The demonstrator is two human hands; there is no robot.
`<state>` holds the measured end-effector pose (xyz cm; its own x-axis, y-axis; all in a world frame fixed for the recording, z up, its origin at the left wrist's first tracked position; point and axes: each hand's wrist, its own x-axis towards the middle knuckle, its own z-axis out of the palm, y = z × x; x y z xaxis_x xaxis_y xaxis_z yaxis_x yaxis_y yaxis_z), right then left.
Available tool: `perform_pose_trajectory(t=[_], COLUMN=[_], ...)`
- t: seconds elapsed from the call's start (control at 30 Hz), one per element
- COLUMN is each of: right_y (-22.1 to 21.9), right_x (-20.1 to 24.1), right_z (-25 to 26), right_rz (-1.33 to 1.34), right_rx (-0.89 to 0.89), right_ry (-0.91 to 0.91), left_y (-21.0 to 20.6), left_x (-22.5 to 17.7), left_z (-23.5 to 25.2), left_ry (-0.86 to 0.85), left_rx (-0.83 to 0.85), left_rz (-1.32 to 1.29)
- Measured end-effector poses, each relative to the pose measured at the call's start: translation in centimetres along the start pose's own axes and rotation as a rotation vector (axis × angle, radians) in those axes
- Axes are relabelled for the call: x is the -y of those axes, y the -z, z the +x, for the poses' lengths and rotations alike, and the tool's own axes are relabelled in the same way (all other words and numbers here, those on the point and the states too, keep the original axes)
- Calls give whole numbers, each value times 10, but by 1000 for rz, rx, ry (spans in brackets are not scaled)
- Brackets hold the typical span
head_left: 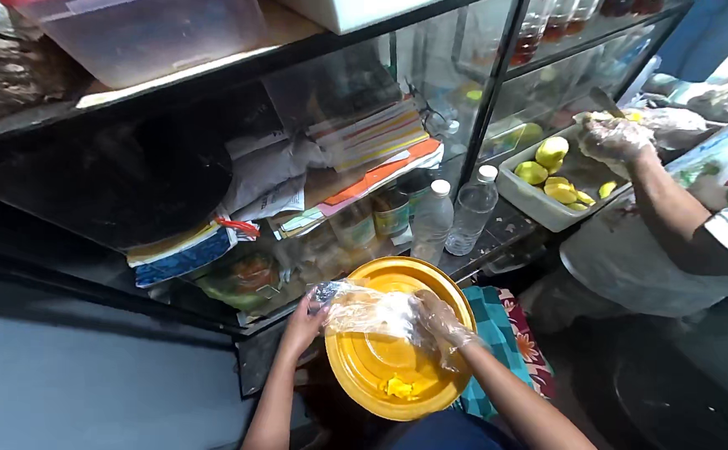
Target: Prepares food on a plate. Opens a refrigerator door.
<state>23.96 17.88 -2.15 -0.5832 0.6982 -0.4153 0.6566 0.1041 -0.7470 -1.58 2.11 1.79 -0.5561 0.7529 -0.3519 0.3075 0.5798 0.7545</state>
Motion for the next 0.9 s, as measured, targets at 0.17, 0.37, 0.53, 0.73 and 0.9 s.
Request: perform_pose_trajectory(t=[0.17,0.37,0.53,0.73,0.9], right_y=[27,47,45,31,28], right_x=[-13,-24,-21,0,9], right_z=[-16,-39,-54,-61,-63], right_rz=[165,1370,1536,1562,1551], right_rx=[-101,-11,182,291,353], right_ry=[24,129,173,166,154], left_y=[4,9,-8,-67,-70], left_x=[20,18,-22,-81,-91], left_z=[15,3,-33,-33,-17], left_ry=[-44,53,-161,-493,-316], left_rx=[-67,-98,-508,-185,217], left_rz=[94,158,305,112,-6])
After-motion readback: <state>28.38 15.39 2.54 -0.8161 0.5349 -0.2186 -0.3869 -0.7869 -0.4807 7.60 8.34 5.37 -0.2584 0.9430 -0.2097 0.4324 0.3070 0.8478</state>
